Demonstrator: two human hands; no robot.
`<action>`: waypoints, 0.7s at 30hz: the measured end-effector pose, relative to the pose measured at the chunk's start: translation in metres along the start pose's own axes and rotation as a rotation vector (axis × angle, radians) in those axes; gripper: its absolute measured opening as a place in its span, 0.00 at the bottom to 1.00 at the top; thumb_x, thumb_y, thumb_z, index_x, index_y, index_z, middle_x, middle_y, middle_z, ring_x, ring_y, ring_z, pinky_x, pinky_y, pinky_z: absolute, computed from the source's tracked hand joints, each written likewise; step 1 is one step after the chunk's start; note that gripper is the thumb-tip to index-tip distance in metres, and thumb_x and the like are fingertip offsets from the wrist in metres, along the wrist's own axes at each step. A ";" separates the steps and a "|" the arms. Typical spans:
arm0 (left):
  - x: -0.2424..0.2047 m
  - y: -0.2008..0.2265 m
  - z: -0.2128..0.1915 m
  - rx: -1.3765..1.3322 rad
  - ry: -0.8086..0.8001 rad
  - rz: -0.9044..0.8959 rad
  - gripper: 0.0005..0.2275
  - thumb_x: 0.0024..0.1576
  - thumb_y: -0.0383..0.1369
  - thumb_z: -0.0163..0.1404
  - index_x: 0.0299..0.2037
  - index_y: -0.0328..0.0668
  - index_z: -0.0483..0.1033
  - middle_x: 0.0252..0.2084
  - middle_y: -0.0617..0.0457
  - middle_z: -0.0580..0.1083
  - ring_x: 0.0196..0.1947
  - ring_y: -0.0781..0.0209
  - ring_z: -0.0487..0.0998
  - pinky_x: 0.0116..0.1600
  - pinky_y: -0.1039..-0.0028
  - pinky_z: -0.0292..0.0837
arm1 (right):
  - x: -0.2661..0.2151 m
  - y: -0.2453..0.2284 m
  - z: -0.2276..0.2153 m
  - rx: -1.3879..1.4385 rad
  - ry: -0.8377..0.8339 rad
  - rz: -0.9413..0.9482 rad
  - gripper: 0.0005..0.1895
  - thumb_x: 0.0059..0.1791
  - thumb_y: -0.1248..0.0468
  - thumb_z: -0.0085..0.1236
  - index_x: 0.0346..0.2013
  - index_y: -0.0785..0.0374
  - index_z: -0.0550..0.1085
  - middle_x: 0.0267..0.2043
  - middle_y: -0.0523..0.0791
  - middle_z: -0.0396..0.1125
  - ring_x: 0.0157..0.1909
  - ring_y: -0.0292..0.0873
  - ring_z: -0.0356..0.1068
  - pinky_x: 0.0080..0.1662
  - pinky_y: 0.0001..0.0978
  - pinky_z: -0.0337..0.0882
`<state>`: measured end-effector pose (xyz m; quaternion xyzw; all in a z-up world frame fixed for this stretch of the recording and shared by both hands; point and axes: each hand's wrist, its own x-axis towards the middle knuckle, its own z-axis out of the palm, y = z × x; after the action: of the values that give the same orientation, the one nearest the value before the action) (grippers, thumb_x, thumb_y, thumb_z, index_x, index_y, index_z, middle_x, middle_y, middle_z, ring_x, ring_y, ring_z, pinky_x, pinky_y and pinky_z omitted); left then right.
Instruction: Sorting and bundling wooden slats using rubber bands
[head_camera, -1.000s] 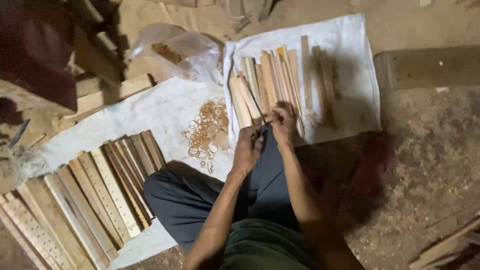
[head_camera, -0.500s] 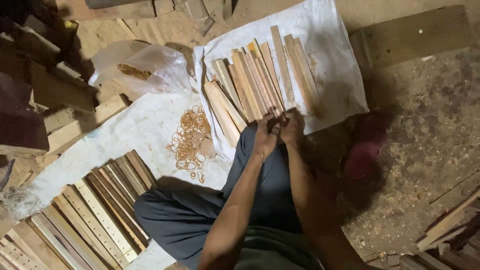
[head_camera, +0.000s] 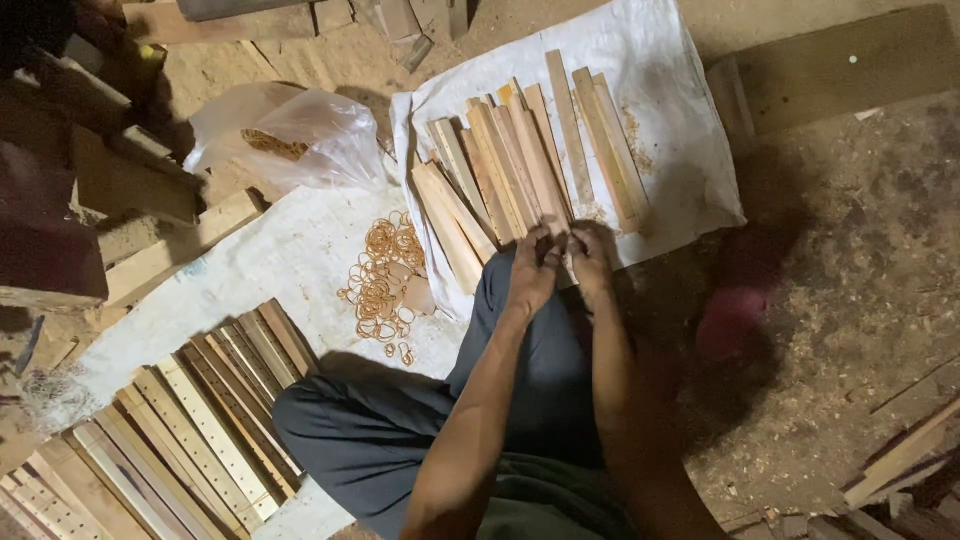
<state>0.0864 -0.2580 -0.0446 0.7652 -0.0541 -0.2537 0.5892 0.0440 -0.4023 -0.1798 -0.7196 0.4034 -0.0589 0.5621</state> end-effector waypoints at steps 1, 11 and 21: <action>0.002 -0.003 0.001 0.000 -0.002 -0.003 0.17 0.61 0.32 0.48 0.61 0.44 0.66 0.60 0.28 0.65 0.65 0.24 0.62 0.68 0.42 0.62 | 0.004 0.002 -0.002 -0.001 0.000 0.003 0.15 0.56 0.57 0.54 0.56 0.58 0.75 0.47 0.54 0.70 0.49 0.49 0.70 0.47 0.43 0.74; 0.012 -0.022 0.005 0.027 -0.032 -0.088 0.19 0.62 0.37 0.48 0.63 0.55 0.64 0.65 0.37 0.64 0.67 0.31 0.63 0.69 0.46 0.63 | -0.031 -0.055 0.001 -0.642 0.335 -0.196 0.18 0.47 0.56 0.64 0.51 0.49 0.76 0.52 0.47 0.66 0.55 0.58 0.67 0.50 0.55 0.72; 0.007 0.011 0.002 -0.063 -0.007 -0.139 0.20 0.60 0.40 0.51 0.62 0.51 0.67 0.63 0.36 0.67 0.65 0.34 0.67 0.67 0.49 0.66 | 0.005 0.020 0.031 -0.448 0.195 -0.175 0.13 0.47 0.59 0.66 0.46 0.47 0.79 0.55 0.46 0.68 0.59 0.55 0.68 0.58 0.48 0.71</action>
<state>0.0941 -0.2654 -0.0367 0.7472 0.0051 -0.2984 0.5938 0.0538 -0.3825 -0.2101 -0.8492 0.3950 -0.0856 0.3398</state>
